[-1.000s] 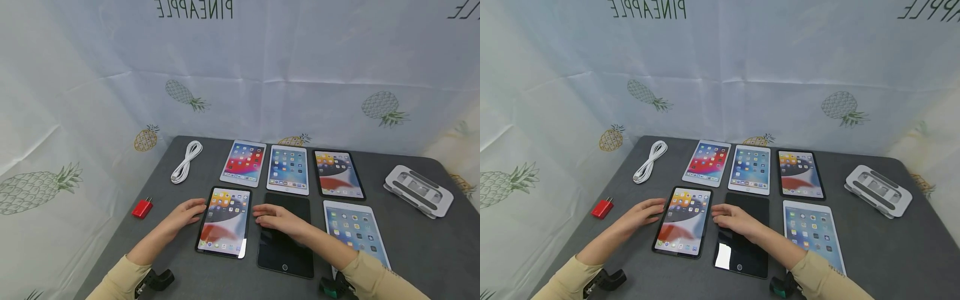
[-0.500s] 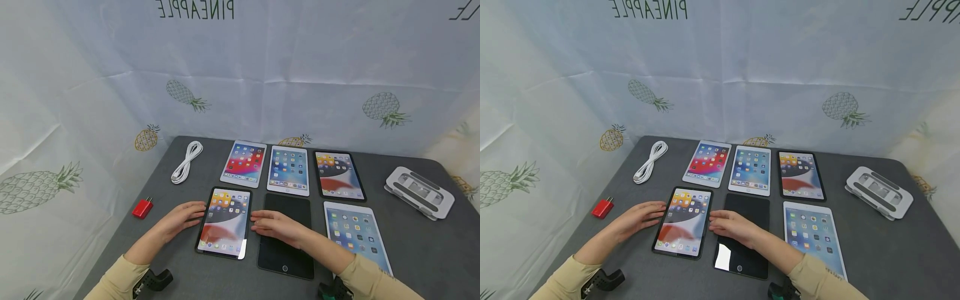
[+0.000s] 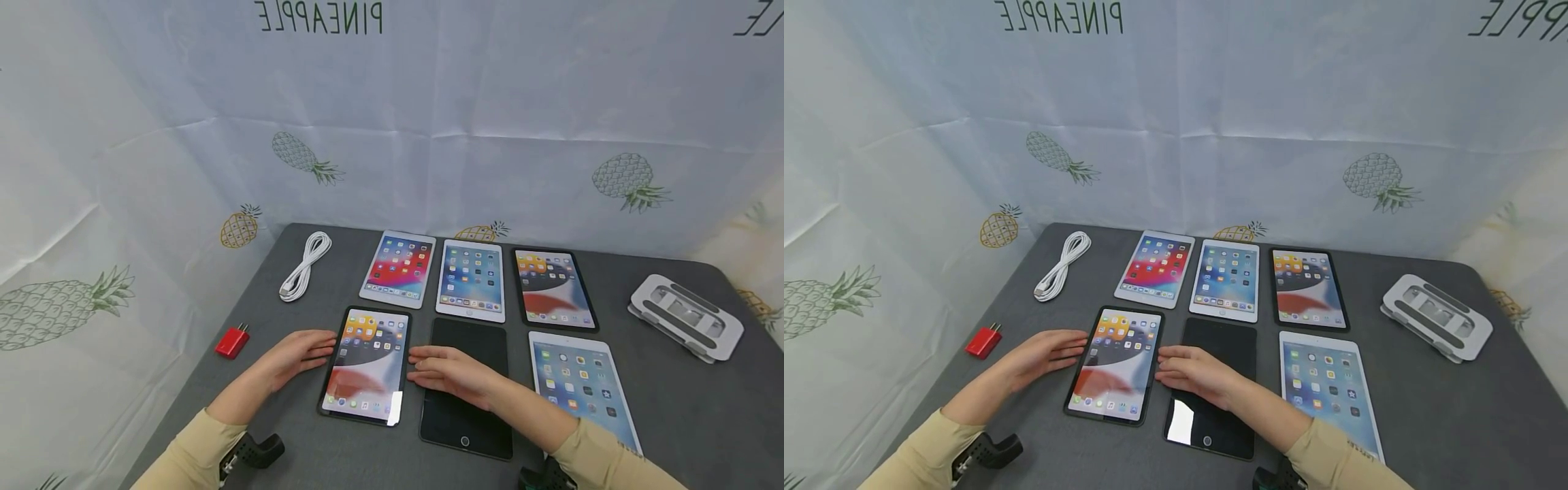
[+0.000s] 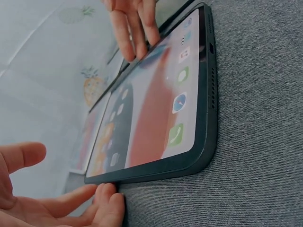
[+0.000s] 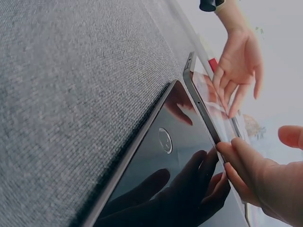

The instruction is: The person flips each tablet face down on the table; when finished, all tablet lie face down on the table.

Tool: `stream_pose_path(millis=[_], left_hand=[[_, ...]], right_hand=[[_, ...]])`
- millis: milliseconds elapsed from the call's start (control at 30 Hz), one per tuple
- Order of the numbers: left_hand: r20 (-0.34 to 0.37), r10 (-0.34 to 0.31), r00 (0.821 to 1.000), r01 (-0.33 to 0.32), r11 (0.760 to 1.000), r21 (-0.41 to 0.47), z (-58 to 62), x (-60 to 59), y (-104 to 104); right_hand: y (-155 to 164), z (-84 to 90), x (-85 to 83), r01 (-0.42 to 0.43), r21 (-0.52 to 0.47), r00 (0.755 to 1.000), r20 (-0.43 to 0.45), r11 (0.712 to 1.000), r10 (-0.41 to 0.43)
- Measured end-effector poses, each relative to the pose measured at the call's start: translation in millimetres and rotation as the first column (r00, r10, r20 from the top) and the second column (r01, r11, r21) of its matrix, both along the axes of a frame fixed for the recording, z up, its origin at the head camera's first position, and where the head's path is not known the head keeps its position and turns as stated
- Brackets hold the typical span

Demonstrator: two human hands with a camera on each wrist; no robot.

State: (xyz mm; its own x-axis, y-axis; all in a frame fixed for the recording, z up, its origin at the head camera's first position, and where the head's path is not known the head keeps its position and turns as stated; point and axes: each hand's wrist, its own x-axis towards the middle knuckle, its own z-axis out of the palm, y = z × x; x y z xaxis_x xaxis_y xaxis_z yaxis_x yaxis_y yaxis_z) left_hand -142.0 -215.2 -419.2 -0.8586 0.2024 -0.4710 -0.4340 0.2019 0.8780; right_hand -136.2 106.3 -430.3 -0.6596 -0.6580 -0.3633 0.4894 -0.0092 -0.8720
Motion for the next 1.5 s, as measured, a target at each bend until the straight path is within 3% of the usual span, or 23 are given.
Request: stream_pose_path(millis=[267, 500, 667, 1067, 1500], left_hand=[[0.009, 0.017, 1.0, -0.017, 1.0, 0.009, -1.8, -3.5, 1.2], [0.023, 0.072, 0.997, -0.074, 0.995, 0.062, -4.3, -5.1, 0.2], [-0.013, 0.11, 0.994, -0.108, 0.988, 0.11, -3.3, -5.7, -0.4], [-0.121, 0.132, 0.984, -0.122, 0.989, 0.084, 12.8, -3.3, 6.0], [-0.155, 0.095, 0.983, -0.077, 0.99, 0.12, 32.2, 3.0, 23.7]], right_hand=[[-2.1, -0.6, 0.8, 0.014, -0.001, 1.0, 0.009, 1.0, -0.014], [-2.6, -0.3, 1.4, 0.031, -0.009, 0.999, 0.027, 0.999, -0.03], [-4.1, -0.2, 2.1, 0.054, -0.029, 0.996, 0.068, 0.998, -0.051], [-15.7, -1.9, 3.0, 0.103, -0.05, 0.986, 0.139, 0.993, -0.096], [-18.1, -1.3, 4.7, 0.105, -0.082, 0.98, 0.179, 0.991, -0.089]])
